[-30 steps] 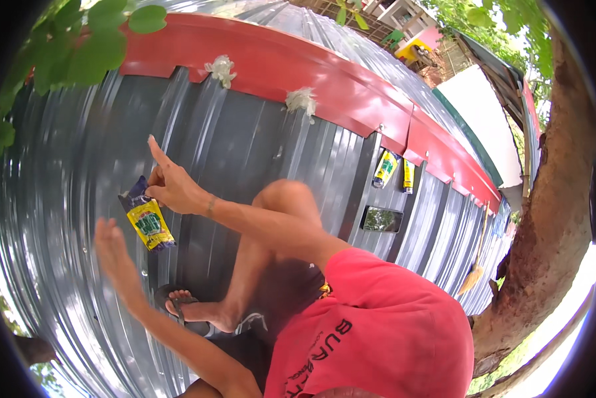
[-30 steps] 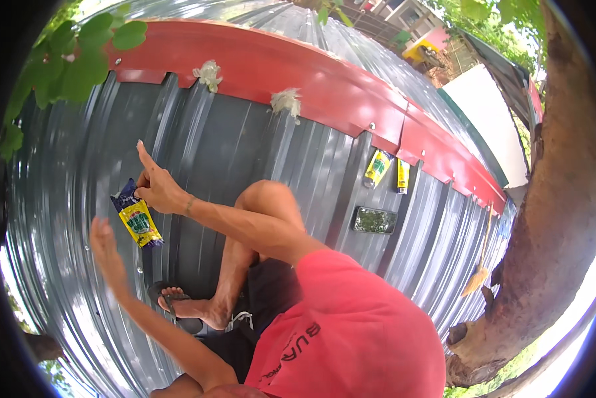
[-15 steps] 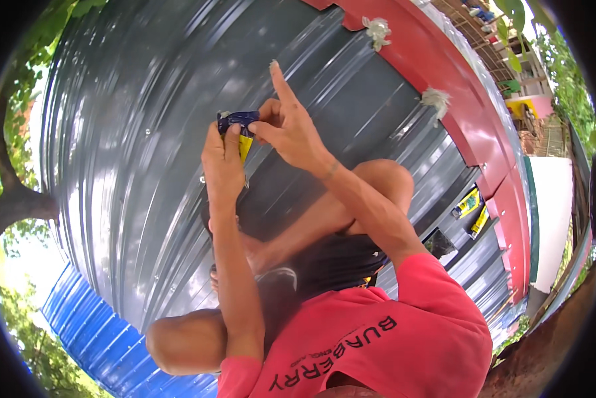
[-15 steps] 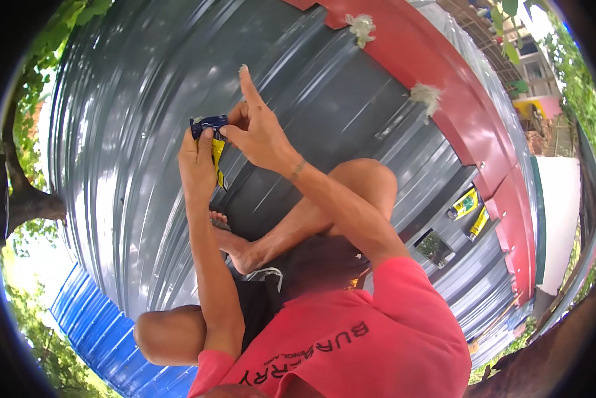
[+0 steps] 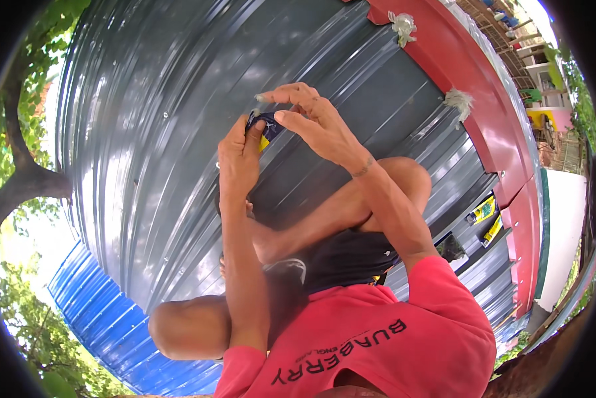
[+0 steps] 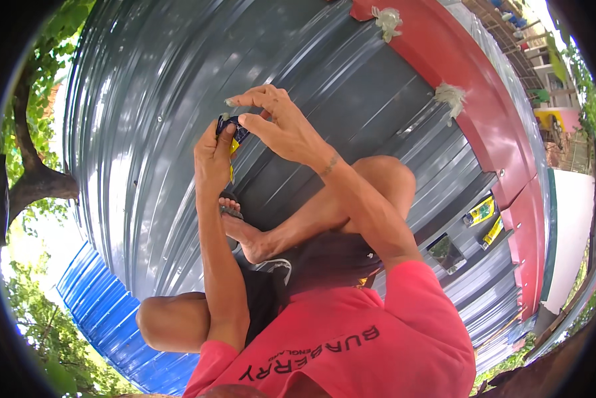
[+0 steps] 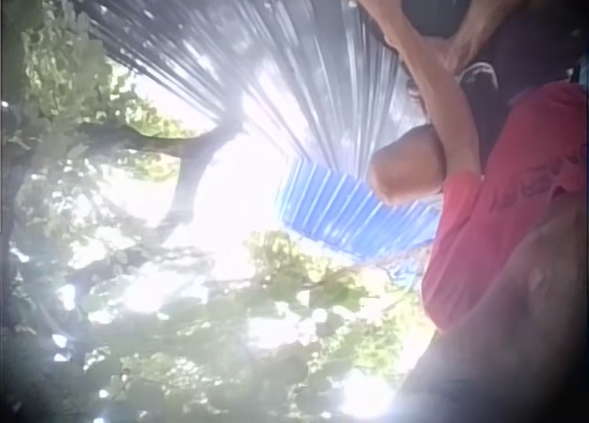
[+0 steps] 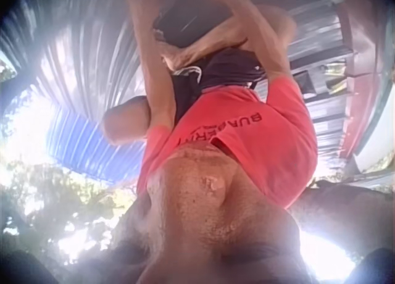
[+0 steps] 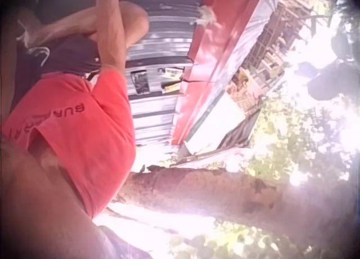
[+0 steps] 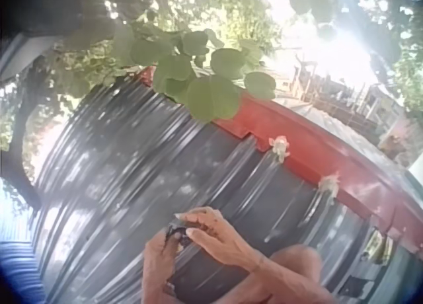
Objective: The person applies sealant from a small pouch along the seam where a red flashing meets a grey corrugated roof, using their fingers to spread and smooth the material at various points.
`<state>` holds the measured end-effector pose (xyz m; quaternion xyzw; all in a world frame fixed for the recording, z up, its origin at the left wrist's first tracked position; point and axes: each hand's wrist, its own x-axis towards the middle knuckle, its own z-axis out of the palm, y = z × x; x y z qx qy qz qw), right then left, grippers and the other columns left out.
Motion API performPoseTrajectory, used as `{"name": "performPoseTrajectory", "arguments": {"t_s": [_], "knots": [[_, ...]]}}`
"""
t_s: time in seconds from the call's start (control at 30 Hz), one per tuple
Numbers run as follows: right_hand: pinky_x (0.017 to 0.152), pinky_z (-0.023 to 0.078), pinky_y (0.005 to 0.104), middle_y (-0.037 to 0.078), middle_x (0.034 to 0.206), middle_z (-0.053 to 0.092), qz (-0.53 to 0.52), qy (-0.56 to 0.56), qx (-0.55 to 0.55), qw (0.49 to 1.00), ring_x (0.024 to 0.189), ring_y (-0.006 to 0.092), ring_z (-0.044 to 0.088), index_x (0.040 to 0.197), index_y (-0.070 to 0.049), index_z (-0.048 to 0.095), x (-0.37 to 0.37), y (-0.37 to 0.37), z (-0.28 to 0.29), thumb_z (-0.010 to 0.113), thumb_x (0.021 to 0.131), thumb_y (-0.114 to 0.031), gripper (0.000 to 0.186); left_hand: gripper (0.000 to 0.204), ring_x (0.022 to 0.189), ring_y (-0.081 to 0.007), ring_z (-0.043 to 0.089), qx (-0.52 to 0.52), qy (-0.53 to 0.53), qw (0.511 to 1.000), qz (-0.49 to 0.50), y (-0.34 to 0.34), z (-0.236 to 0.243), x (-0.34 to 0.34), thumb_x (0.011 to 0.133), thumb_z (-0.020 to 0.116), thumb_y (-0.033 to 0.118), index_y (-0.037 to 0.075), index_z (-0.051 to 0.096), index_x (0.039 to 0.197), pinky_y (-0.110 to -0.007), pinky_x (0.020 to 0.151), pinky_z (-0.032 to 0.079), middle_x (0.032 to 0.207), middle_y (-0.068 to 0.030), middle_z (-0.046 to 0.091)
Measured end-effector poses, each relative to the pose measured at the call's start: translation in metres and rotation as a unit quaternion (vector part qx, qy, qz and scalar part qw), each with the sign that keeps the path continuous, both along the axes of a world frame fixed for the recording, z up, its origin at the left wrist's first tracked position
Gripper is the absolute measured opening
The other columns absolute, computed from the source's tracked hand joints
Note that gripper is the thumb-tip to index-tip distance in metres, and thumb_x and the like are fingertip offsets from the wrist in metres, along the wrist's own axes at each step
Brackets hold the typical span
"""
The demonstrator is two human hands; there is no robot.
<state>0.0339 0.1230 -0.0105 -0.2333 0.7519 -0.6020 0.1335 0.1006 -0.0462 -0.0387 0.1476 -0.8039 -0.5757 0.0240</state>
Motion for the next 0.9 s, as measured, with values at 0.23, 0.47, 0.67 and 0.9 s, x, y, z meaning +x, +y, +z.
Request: {"name": "performPoseTrajectory", "arguments": {"t_s": [0.23, 0.47, 0.67, 0.9], "knots": [[0.092, 0.045, 0.0336, 0.007, 0.124, 0.062, -0.007, 0.002, 0.024, 1.000, 0.108, 0.0223, 0.051, 0.124, -0.011, 0.071, 0.000, 0.001, -0.002, 0.060, 0.092, -0.021, 0.034, 0.035, 0.069, -0.0266, 0.048, -0.005, 0.007, 1.000, 0.006, 0.001, 0.005, 0.003, 0.110, 0.044, 0.032, 0.001, 0.060, 0.105, -0.039, 0.069, 0.045, 0.076, -0.0144, 0.057], [0.094, 0.045, 0.0318, 0.008, 0.121, 0.063, 0.011, -0.112, -0.073, 0.991, 0.110, 0.0188, 0.055, 0.120, -0.004, 0.073, 0.000, -0.003, -0.007, 0.060, 0.094, -0.018, 0.032, 0.033, 0.064, -0.0327, 0.047, -0.069, 0.033, 0.997, 0.000, 0.000, 0.008, 0.003, 0.109, 0.047, 0.031, 0.001, 0.059, 0.103, -0.041, 0.065, 0.044, 0.074, -0.0187, 0.057], [0.099, 0.044, 0.0313, 0.010, 0.119, 0.062, 0.029, -0.194, -0.130, 0.972, 0.112, 0.0172, 0.056, 0.118, 0.001, 0.072, -0.001, -0.002, -0.011, 0.060, 0.096, -0.017, 0.031, 0.031, 0.066, -0.0390, 0.050, -0.117, 0.039, 0.992, -0.013, 0.003, 0.011, 0.002, 0.108, 0.048, 0.030, 0.002, 0.059, 0.100, -0.044, 0.065, 0.044, 0.075, -0.0208, 0.057], [0.098, 0.045, 0.0315, 0.009, 0.121, 0.062, 0.002, -0.189, -0.060, 0.980, 0.110, 0.0173, 0.058, 0.115, 0.000, 0.071, 0.001, -0.002, -0.006, 0.059, 0.095, -0.014, 0.027, 0.034, 0.067, -0.0428, 0.052, -0.131, 0.018, 0.991, -0.011, 0.001, 0.009, 0.002, 0.106, 0.051, 0.032, 0.002, 0.057, 0.092, -0.047, 0.064, 0.042, 0.072, -0.0219, 0.058]]}}
